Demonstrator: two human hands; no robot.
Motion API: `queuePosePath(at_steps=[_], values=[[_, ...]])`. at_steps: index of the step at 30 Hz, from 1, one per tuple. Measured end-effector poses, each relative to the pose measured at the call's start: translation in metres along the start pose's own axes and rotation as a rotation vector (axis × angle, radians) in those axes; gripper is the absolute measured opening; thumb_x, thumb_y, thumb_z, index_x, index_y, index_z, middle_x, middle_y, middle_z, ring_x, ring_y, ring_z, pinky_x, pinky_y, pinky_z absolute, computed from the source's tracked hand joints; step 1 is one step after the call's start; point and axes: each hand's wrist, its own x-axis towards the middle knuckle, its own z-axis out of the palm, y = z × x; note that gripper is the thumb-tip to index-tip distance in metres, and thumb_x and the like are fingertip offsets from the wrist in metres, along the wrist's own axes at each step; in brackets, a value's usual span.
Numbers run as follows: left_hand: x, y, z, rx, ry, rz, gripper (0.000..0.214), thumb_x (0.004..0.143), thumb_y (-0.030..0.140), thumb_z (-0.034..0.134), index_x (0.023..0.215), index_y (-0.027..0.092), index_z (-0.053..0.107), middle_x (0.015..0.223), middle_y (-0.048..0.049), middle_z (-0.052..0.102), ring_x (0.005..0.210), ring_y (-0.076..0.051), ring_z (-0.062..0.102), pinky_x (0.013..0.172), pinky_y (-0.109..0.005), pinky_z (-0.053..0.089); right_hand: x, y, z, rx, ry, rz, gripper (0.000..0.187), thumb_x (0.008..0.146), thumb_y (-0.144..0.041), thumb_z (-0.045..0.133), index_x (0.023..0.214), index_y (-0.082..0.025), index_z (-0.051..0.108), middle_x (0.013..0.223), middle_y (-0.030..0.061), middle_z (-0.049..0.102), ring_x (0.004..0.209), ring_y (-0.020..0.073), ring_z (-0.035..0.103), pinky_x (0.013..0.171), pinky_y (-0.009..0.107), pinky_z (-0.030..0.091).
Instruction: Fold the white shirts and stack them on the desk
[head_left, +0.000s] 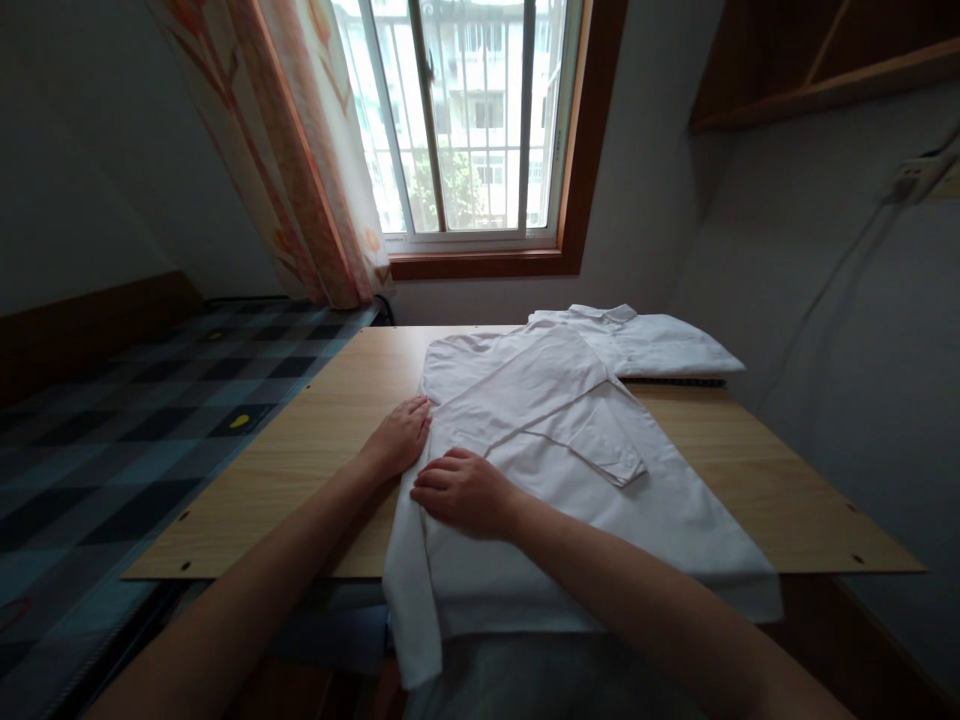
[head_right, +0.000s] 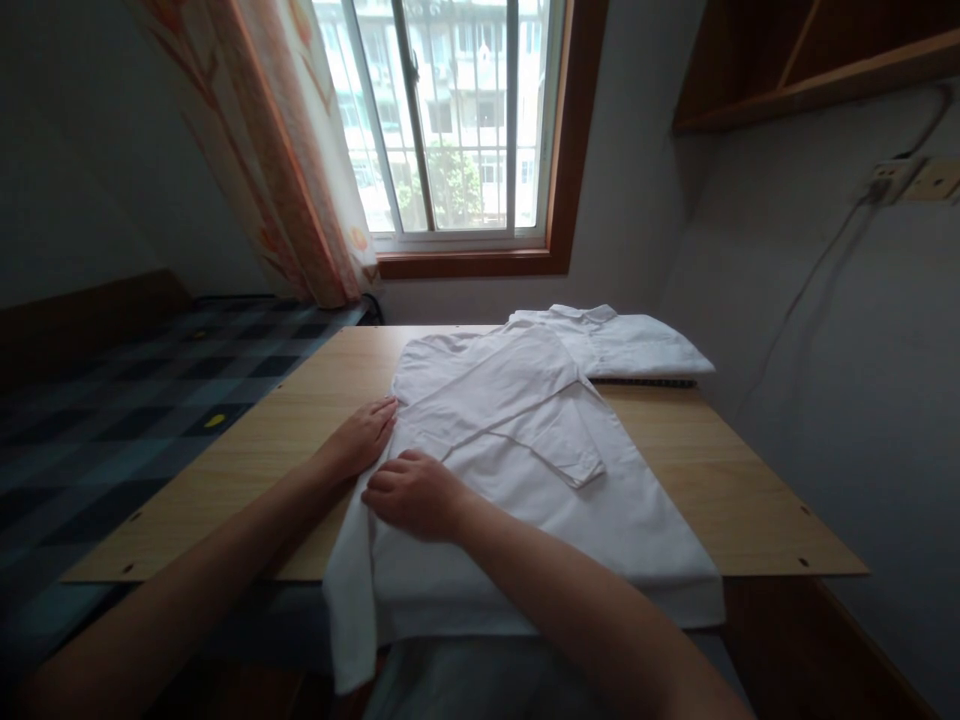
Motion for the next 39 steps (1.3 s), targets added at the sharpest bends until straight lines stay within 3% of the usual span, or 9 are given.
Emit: queuePosePath(at_steps=[6,10,14,20,27,30,34,37,39], values=[[-0.004,0.003,-0.006,0.018,-0.005,-0.007,0.047,0.096,0.027,0.031,0.131,0.007,0.056,0.14,-0.0177,0.055,0.133,-0.026,0.047,0.117,-0.046,0.033,-0.001,-0.002,0.0,-0.023,-0.001,-0.028,0.019,0.1,-0.021,0.046,0.096,-0.02,0.064,0.099,0.0067,0.067,0.094,0.0167,0.057,0.081,0.032,0.039],[-0.005,0.004,-0.011,0.075,0.006,-0.023,0.045,0.092,0.019,0.035,0.129,0.008,0.059,0.137,-0.0164,0.058,0.133,-0.026,0.048,0.116,-0.044,0.034,0.0,-0.005,0.001,-0.06,-0.069,-0.055,0.018,0.1,-0.024,0.045,0.098,-0.02,0.063,0.104,0.0058,0.068,0.088,0.0164,0.057,0.079,0.032,0.039],[-0.005,0.006,-0.016,0.082,-0.059,-0.063,0.044,0.092,0.018,0.036,0.124,0.009,0.063,0.133,-0.0156,0.062,0.128,-0.025,0.053,0.113,-0.04,0.037,0.001,-0.007,0.001,-0.052,-0.112,-0.046,0.021,0.101,-0.028,0.044,0.106,-0.022,0.063,0.109,0.0047,0.068,0.089,0.0161,0.058,0.079,0.031,0.04],[0.0,0.008,-0.017,0.054,-0.131,-0.091,0.048,0.096,0.025,0.029,0.125,0.006,0.063,0.132,-0.0177,0.062,0.126,-0.025,0.055,0.113,-0.035,0.036,-0.001,-0.005,0.001,-0.009,-0.142,-0.1,0.02,0.099,-0.027,0.047,0.102,-0.02,0.066,0.106,0.0067,0.07,0.091,0.0174,0.057,0.081,0.032,0.04],[-0.002,0.005,0.001,0.04,-0.218,-0.189,0.062,0.099,0.038,0.026,0.148,0.002,0.036,0.157,-0.0189,0.032,0.147,-0.028,0.027,0.12,-0.046,0.02,0.001,-0.001,-0.015,0.093,-0.159,-0.047,0.02,0.09,-0.023,0.056,0.106,-0.023,0.069,0.105,0.0033,0.072,0.102,0.019,0.057,0.09,0.034,0.039],[-0.001,0.005,0.001,0.056,-0.288,-0.209,0.065,0.099,0.042,0.023,0.151,0.005,0.03,0.16,-0.0161,0.026,0.149,-0.028,0.021,0.121,-0.048,0.015,-0.018,0.028,-0.04,0.138,-0.081,0.145,0.026,0.085,-0.016,0.058,0.106,-0.024,0.071,0.112,0.0017,0.072,0.107,0.0179,0.059,0.094,0.033,0.04],[0.004,0.006,-0.001,0.094,-0.339,-0.222,0.065,0.098,0.043,0.022,0.154,0.009,0.026,0.161,-0.013,0.023,0.15,-0.025,0.017,0.122,-0.046,0.013,-0.082,0.091,-0.076,-0.042,0.013,0.68,0.028,0.088,-0.021,0.056,0.112,-0.018,0.07,0.115,0.0093,0.072,0.108,0.0227,0.062,0.097,0.036,0.043],[0.01,0.004,-0.002,0.108,-0.349,-0.223,0.065,0.098,0.043,0.023,0.153,0.008,0.027,0.161,-0.0138,0.024,0.15,-0.025,0.018,0.122,-0.045,0.012,-0.139,0.135,-0.096,-0.235,-0.07,1.043,0.037,0.087,-0.021,0.056,0.122,-0.013,0.066,0.121,0.0152,0.069,0.113,0.0267,0.061,0.097,0.036,0.044],[0.017,-0.001,-0.004,0.091,-0.326,-0.206,0.063,0.097,0.044,0.029,0.149,0.01,0.037,0.159,-0.0152,0.031,0.148,-0.026,0.025,0.121,-0.045,0.015,-0.168,0.156,-0.104,-0.27,-0.125,1.219,0.036,0.088,-0.022,0.055,0.121,-0.013,0.067,0.118,0.015,0.07,0.111,0.0266,0.063,0.093,0.033,0.046]])
